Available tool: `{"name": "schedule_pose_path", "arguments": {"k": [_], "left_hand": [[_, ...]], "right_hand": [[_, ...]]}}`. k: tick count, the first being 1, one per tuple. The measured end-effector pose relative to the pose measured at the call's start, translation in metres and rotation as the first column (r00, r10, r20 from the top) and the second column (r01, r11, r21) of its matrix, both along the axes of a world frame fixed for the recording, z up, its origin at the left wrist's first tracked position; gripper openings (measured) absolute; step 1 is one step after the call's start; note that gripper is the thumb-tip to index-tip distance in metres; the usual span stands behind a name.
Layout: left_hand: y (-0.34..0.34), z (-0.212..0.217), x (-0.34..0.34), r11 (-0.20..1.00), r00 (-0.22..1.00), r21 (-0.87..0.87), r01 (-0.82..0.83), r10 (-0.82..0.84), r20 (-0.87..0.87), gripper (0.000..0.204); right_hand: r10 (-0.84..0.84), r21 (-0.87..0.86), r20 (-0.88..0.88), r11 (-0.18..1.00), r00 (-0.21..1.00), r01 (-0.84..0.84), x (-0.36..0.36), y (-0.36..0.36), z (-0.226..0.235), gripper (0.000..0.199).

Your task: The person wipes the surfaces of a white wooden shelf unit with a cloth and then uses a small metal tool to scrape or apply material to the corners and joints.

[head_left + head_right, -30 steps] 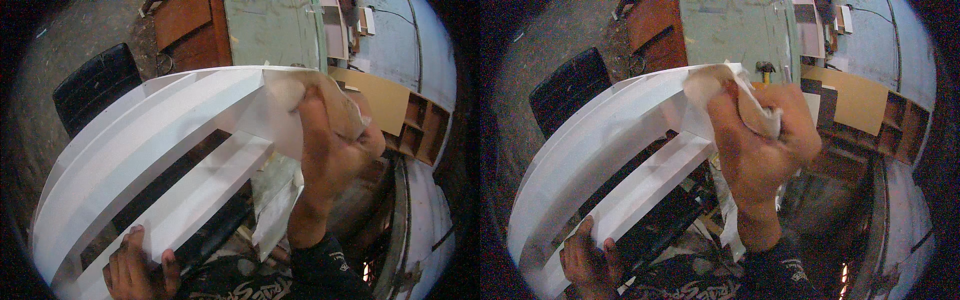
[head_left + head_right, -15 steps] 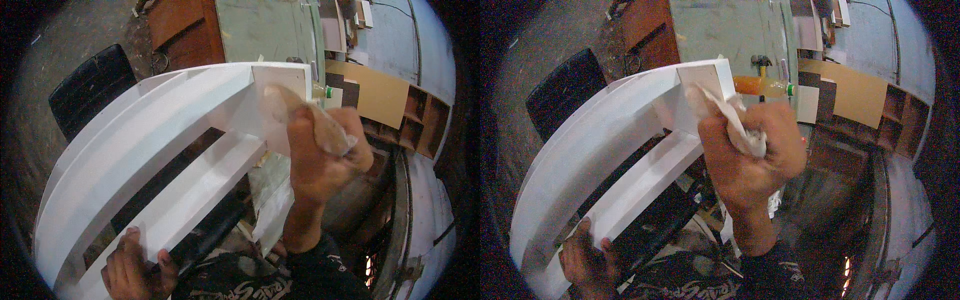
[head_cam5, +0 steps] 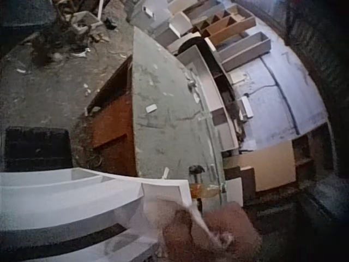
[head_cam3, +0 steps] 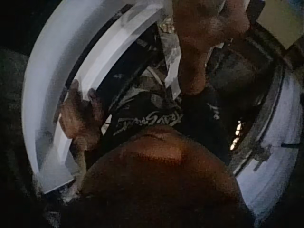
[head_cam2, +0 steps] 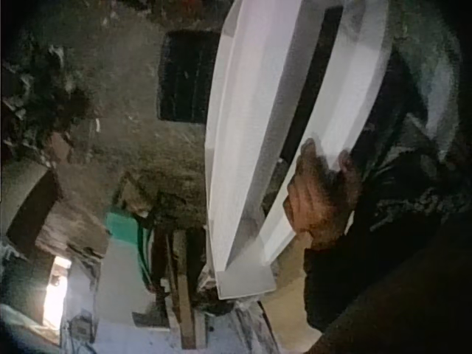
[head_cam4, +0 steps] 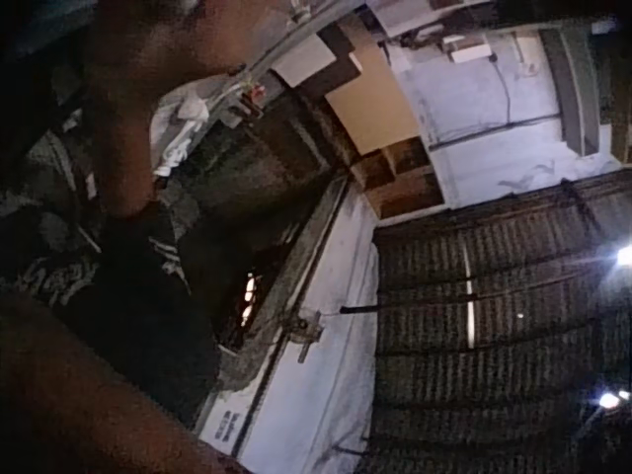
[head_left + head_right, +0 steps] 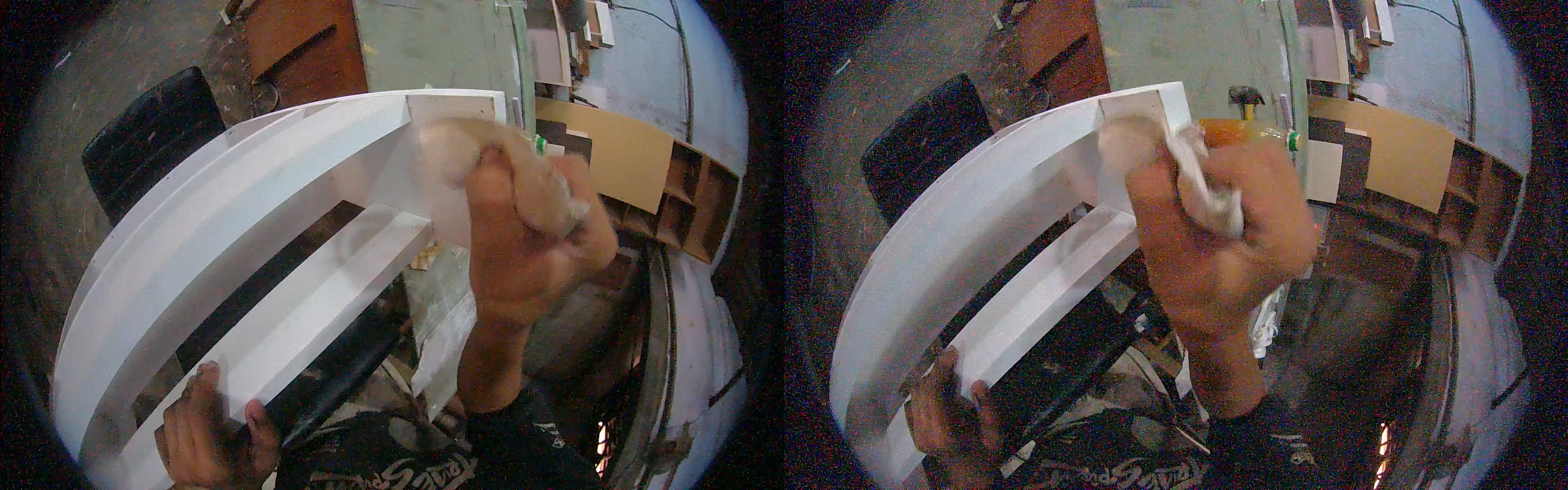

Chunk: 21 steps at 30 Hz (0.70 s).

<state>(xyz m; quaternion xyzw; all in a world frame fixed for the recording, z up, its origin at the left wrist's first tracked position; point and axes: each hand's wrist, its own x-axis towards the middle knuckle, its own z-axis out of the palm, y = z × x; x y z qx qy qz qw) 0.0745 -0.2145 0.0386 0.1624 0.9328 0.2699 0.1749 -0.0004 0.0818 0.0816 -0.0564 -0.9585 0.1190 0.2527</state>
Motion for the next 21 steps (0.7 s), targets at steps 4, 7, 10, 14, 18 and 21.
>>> {"name": "schedule_pose_path", "arguments": {"k": [4,7,10,14,18,21], "left_hand": [[-0.002,-0.036,-0.003,0.999,1.000,0.035,0.017,-0.017,0.003,0.042],[-0.006,-0.030,-0.005,0.988,0.994,0.118,-0.097,0.103,-0.046,0.041],[-0.004,-0.021,-0.004,0.998,0.984,-0.041,-0.043,0.049,0.169,0.039],[-0.001,-0.030,-0.007,0.995,0.998,0.083,-0.063,0.064,-0.007,0.039],[-0.002,-0.027,-0.006,0.990,0.997,0.115,-0.078,0.079,0.001,0.039],[0.002,-0.027,-0.005,0.997,0.997,0.043,-0.058,0.055,0.060,0.040]], "right_hand": [[-0.198,0.022,-0.028,0.980,0.980,0.199,-0.012,-0.012,-0.021,0.006],[0.057,0.057,-0.069,0.997,0.996,-0.053,-0.005,-0.010,-0.026,0.007],[-0.099,-0.094,0.015,0.991,0.995,0.100,-0.006,-0.017,-0.022,0.008],[-0.182,-0.003,-0.026,0.983,0.983,0.182,-0.023,-0.022,-0.023,0.007],[-0.146,-0.039,0.053,0.988,0.988,0.148,0.003,-0.020,-0.017,0.008],[-0.120,-0.057,-0.013,0.991,0.993,0.120,0.000,-0.012,-0.022,0.009]]}}
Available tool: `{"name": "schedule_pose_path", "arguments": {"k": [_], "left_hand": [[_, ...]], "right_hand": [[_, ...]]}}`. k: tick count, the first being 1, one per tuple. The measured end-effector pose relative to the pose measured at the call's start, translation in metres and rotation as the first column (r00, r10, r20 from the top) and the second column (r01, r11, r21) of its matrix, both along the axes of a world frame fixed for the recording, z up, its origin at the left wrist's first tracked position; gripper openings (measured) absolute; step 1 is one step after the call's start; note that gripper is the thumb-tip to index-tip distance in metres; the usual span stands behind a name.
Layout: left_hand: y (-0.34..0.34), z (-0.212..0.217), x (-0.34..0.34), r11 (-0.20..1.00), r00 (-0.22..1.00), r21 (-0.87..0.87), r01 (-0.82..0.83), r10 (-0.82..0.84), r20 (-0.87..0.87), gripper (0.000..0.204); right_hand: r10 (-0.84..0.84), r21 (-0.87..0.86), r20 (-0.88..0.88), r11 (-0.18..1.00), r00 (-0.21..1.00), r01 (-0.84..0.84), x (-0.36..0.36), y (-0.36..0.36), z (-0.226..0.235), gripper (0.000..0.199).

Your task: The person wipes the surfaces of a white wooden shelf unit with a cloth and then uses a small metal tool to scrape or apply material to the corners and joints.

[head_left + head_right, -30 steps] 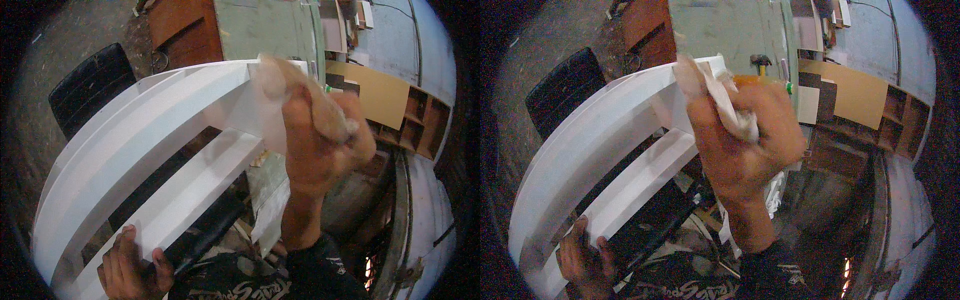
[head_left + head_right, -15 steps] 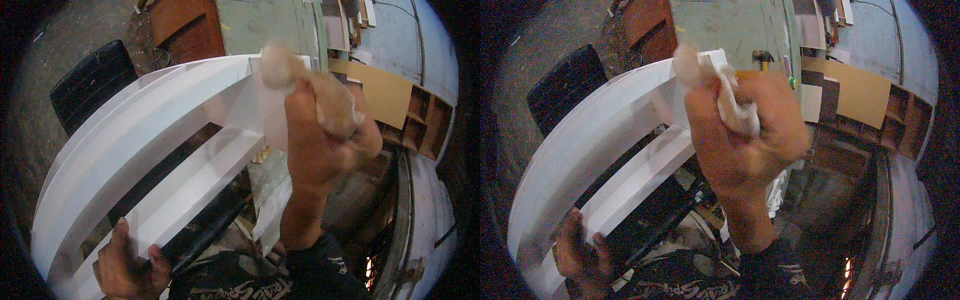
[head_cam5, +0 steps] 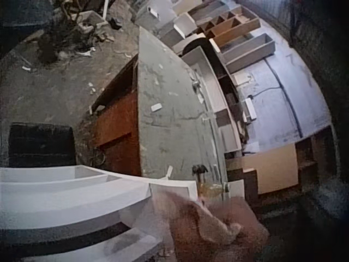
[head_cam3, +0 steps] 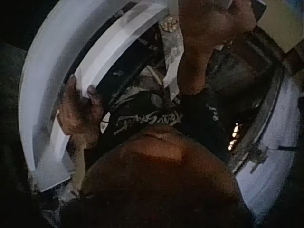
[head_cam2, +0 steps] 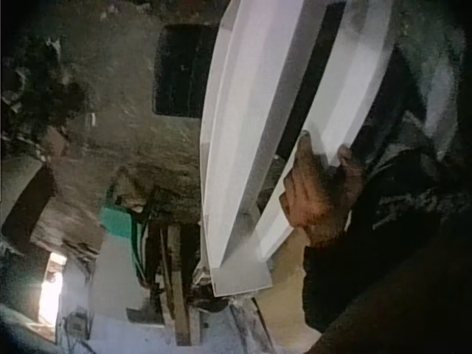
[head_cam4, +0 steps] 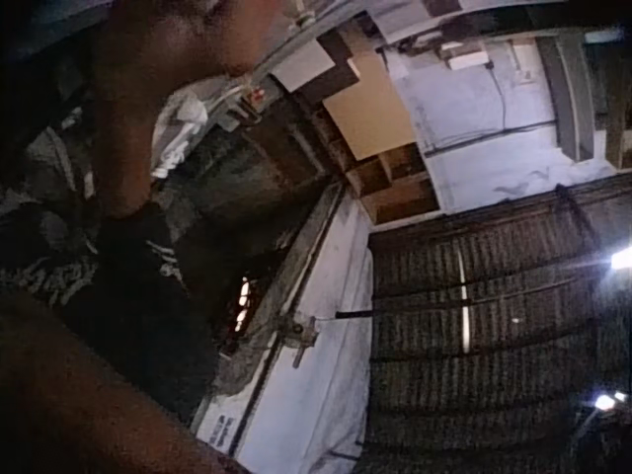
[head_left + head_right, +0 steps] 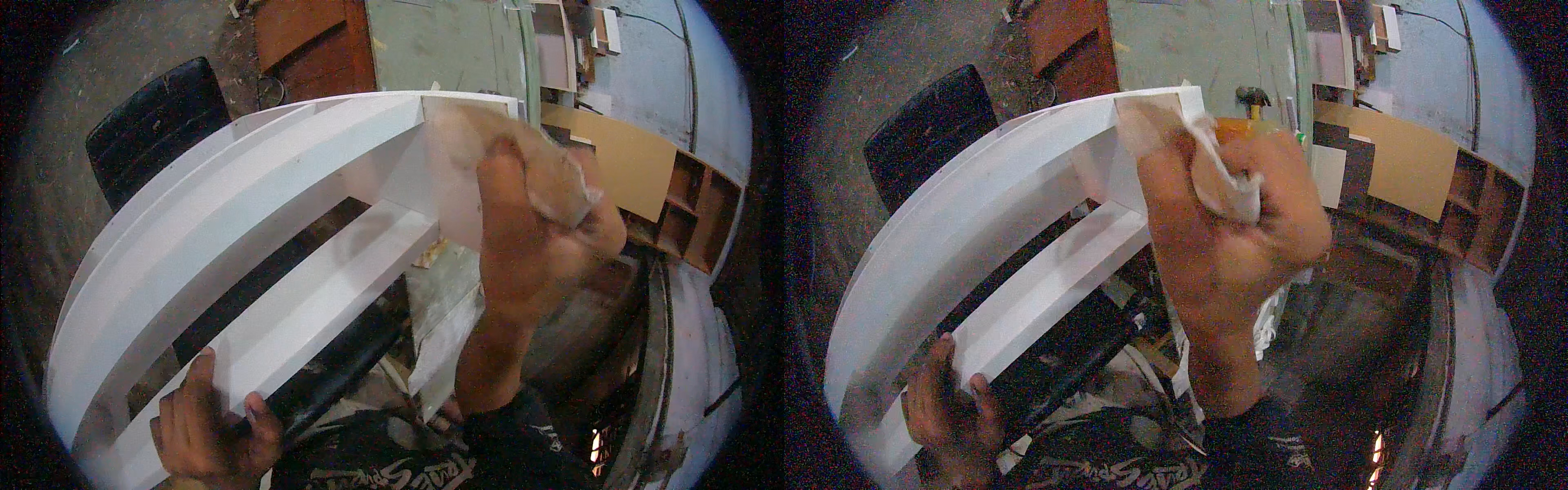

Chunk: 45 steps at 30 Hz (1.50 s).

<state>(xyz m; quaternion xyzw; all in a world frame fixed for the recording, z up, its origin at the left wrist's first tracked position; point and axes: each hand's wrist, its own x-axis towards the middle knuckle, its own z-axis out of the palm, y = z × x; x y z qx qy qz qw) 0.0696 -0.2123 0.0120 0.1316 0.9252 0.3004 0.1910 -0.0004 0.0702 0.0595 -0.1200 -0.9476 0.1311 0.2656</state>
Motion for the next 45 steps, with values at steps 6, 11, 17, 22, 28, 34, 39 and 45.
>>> {"name": "schedule_pose_path", "arguments": {"k": [6,11,17,22,28,34,39,45], "left_hand": [[-0.007,0.000,0.000,0.994,0.996,0.073,-0.078,0.082,-0.046,0.041],[-0.001,0.000,0.000,0.998,0.993,0.052,-0.036,0.042,-0.106,0.039],[-0.005,0.003,-0.004,0.998,0.998,-0.035,-0.050,0.051,0.037,0.038],[0.002,-0.006,0.002,0.999,0.999,-0.028,-0.024,0.025,0.043,0.038],[-0.004,-0.017,-0.002,0.998,0.997,0.044,-0.037,0.040,-0.064,0.036],[0.001,-0.007,0.002,0.998,0.999,-0.031,-0.046,0.045,-0.012,0.031],[-0.003,-0.008,-0.007,0.997,0.998,0.061,-0.055,0.054,0.009,0.030],[-0.004,0.003,-0.009,0.994,0.996,0.078,-0.078,0.074,0.046,0.031]], "right_hand": [[0.006,0.022,-0.002,1.000,1.000,-0.006,-0.014,-0.010,0.000,0.011],[0.059,-0.015,0.028,0.998,0.998,-0.058,0.006,0.002,0.005,0.009],[-0.024,0.056,0.021,0.998,0.999,0.023,-0.003,-0.002,-0.003,0.012],[0.013,-0.014,0.009,1.000,1.000,-0.013,0.001,0.002,-0.007,0.021],[0.068,0.043,-0.015,0.997,0.998,-0.068,0.008,0.000,-0.016,0.019],[-0.047,0.007,0.005,0.999,0.999,0.047,-0.012,-0.009,-0.011,0.015],[-0.076,0.068,0.020,0.995,0.997,0.074,0.007,-0.006,-0.014,0.011],[0.146,0.277,0.199,0.940,0.969,-0.198,0.040,-0.001,0.006,0.027]]}}
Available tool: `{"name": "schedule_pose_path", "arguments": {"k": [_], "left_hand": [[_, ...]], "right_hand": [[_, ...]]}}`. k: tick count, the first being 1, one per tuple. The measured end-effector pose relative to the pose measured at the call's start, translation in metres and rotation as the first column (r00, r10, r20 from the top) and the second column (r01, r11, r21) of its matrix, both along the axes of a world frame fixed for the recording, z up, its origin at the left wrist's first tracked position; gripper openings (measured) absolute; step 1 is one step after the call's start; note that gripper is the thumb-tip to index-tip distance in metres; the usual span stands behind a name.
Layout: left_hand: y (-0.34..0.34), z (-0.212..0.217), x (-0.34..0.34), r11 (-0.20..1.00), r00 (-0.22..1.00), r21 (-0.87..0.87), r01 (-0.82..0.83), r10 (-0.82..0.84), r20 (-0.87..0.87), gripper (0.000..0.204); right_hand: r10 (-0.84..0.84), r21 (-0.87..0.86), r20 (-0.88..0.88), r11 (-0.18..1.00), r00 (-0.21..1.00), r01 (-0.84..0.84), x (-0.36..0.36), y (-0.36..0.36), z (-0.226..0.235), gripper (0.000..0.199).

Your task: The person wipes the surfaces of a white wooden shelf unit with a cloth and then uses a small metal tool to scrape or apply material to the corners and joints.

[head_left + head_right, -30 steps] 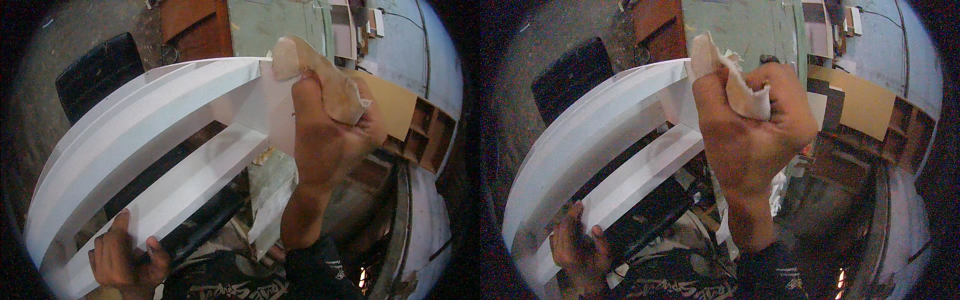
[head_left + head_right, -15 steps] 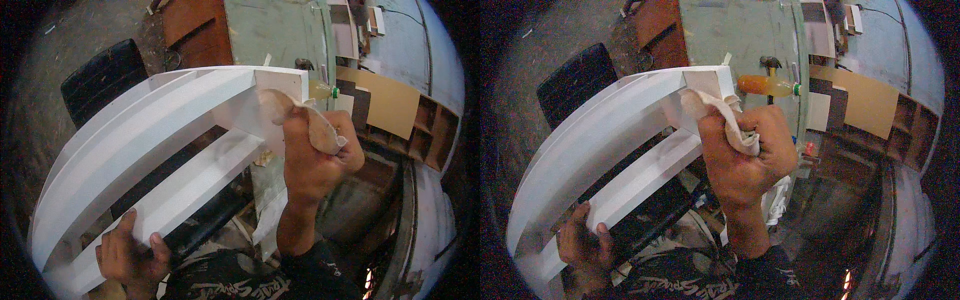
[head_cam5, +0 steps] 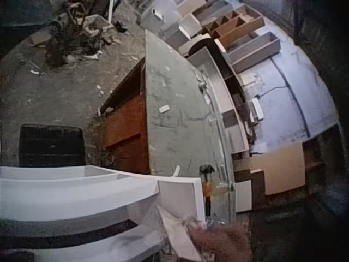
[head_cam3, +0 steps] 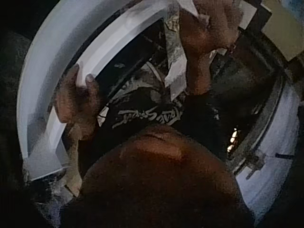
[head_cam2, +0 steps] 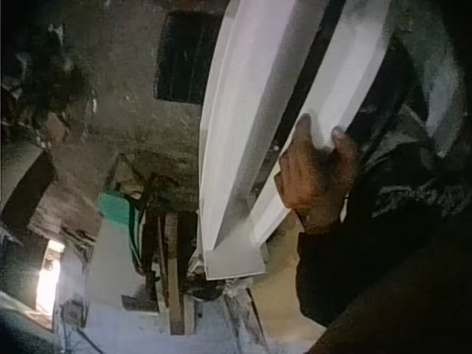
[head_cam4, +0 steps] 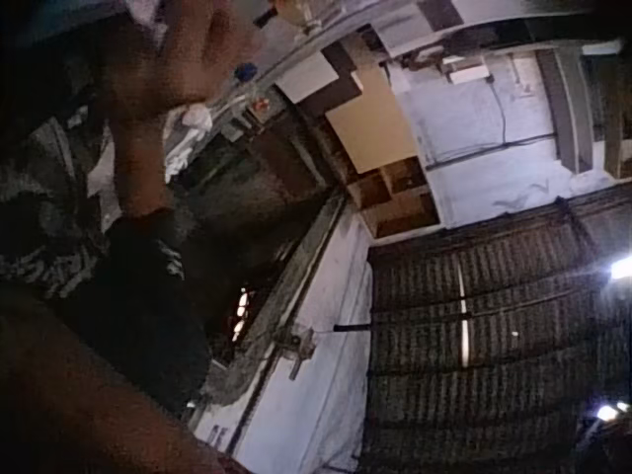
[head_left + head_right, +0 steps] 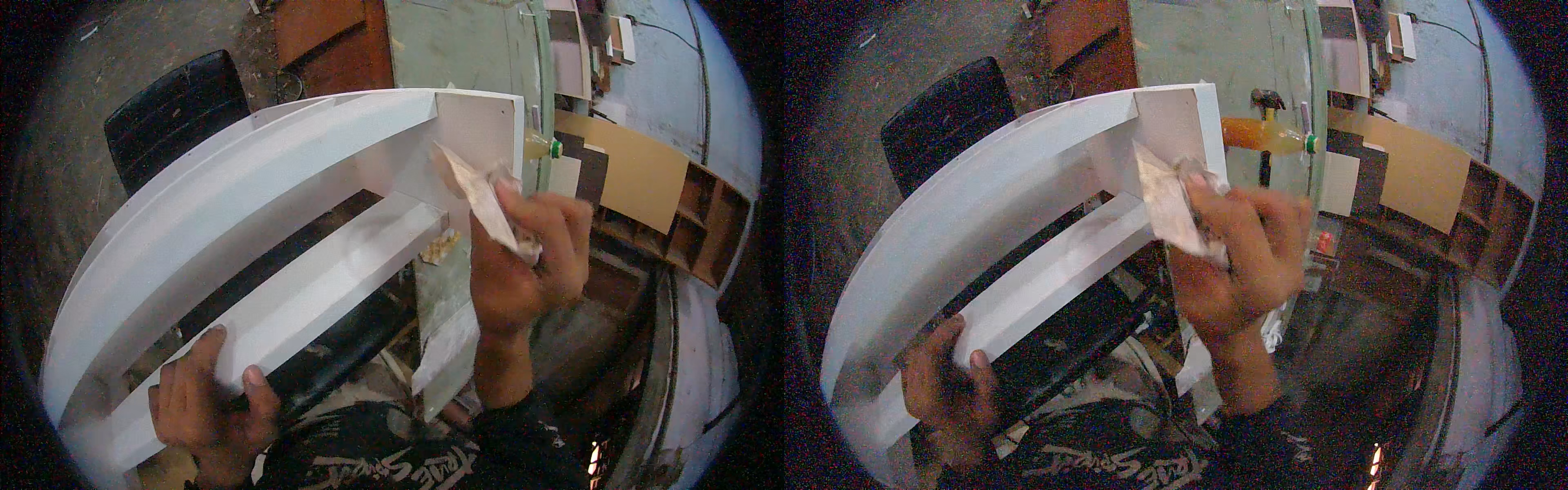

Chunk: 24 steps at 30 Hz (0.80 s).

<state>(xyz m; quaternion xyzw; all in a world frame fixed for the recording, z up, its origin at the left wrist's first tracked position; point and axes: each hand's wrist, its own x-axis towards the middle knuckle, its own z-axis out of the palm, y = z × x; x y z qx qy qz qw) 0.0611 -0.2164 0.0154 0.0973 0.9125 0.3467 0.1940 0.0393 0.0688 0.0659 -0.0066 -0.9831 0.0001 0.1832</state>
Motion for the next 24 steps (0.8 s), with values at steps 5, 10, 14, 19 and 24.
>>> {"name": "schedule_pose_path", "arguments": {"k": [5,10,14,19,24], "left_hand": [[0.000,-0.014,0.000,0.999,0.981,-0.043,0.028,-0.036,-0.192,0.037],[0.001,-0.019,-0.004,0.999,0.975,0.005,0.039,-0.037,-0.220,0.038],[0.011,-0.011,-0.010,0.998,0.995,0.062,-0.018,0.024,-0.094,0.031],[0.017,-0.028,-0.016,1.000,0.968,-0.027,0.011,-0.018,-0.249,0.035],[0.020,-0.025,-0.017,0.999,0.971,-0.016,-0.038,0.033,-0.238,0.031]], "right_hand": [[0.150,0.209,0.023,0.966,0.988,-0.151,-0.052,-0.001,0.008,0.032],[0.066,0.186,0.099,0.979,0.993,-0.083,-0.082,-0.003,-0.002,0.031],[-0.078,0.112,0.246,0.992,0.966,0.051,-0.098,0.003,-0.007,0.032],[-0.073,0.268,0.246,0.963,0.966,0.004,-0.106,0.002,-0.021,0.028],[-0.043,0.240,0.240,0.971,0.970,-0.016,-0.104,0.009,-0.021,0.030]]}}
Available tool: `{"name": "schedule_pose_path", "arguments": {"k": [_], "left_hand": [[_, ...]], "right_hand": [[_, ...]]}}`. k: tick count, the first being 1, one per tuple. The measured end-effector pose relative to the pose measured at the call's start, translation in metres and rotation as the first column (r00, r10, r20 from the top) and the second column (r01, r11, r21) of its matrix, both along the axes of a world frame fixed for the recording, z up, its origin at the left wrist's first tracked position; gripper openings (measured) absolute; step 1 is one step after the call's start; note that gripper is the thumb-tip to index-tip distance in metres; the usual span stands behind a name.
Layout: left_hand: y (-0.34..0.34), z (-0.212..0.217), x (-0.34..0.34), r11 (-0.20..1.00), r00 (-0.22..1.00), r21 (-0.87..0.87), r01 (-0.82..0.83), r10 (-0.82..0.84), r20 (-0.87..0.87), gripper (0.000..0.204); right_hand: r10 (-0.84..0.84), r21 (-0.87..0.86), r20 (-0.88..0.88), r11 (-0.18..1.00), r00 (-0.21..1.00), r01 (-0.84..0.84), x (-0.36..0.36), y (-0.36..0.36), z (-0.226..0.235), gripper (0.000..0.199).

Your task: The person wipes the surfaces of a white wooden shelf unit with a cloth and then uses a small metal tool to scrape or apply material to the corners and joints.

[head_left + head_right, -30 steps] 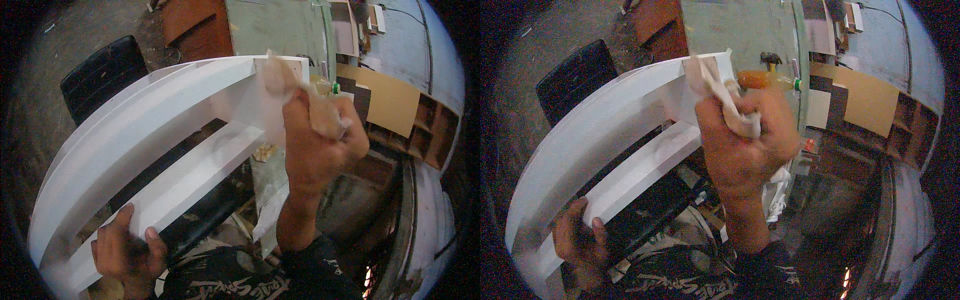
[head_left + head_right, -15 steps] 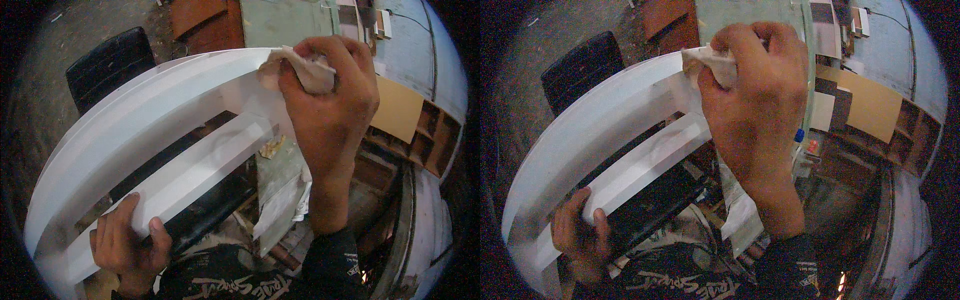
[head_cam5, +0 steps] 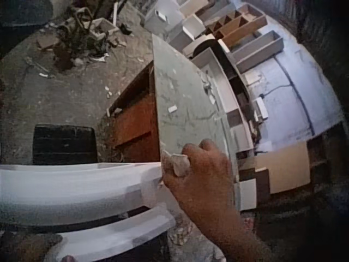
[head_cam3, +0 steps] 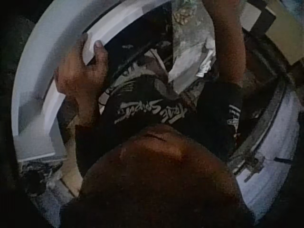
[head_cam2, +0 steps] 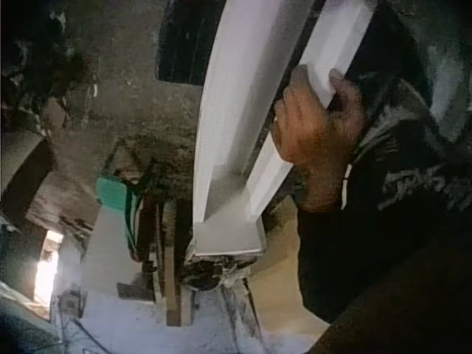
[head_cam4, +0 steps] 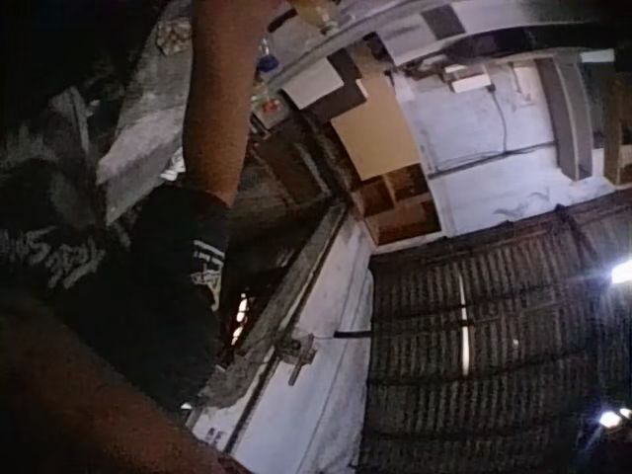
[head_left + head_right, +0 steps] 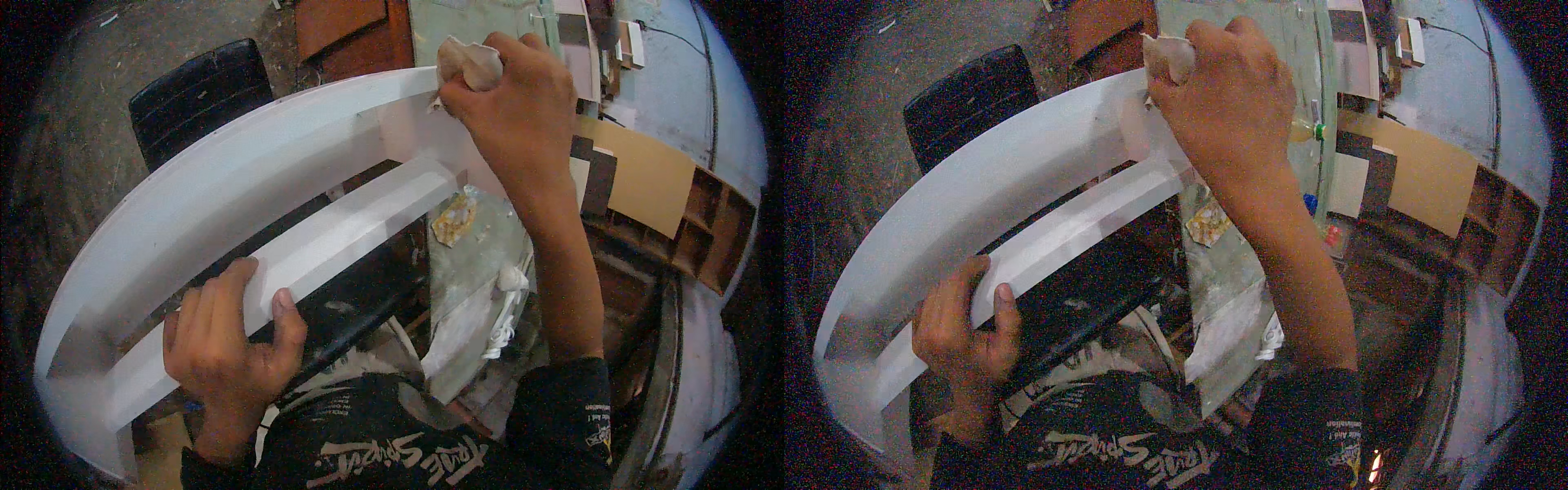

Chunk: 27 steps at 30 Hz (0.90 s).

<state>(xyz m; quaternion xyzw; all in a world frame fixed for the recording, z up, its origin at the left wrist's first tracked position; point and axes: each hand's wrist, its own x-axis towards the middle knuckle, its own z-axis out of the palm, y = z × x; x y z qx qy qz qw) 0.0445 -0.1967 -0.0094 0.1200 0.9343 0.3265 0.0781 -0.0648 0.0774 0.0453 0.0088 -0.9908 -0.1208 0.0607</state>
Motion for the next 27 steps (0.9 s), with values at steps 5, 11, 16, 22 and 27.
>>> {"name": "schedule_pose_path", "arguments": {"k": [5,11,16,22,27], "left_hand": [[0.010,0.007,0.012,0.999,0.997,0.027,-0.028,0.030,-0.072,0.029],[0.009,0.015,0.013,0.998,0.998,0.019,-0.056,0.056,-0.009,0.028],[0.002,0.017,0.010,0.998,0.997,0.012,-0.058,0.057,0.048,0.028],[0.002,0.012,0.009,0.998,0.995,0.002,-0.064,0.064,0.073,0.028],[0.003,0.010,0.007,0.998,0.997,0.033,-0.061,0.059,0.059,0.027]], "right_hand": [[0.078,-0.021,0.009,0.997,0.997,-0.078,0.000,0.018,0.010,0.031],[-0.117,-0.469,-0.104,0.881,0.988,0.055,-0.030,0.044,0.075,0.037],[-0.150,-0.343,0.076,0.924,0.986,0.167,-0.045,0.037,0.103,0.040],[0.083,-0.197,0.529,0.980,0.844,0.027,-0.040,0.019,0.067,0.045],[0.059,-0.010,0.460,0.998,0.886,-0.062,-0.043,0.011,0.060,0.046]]}}
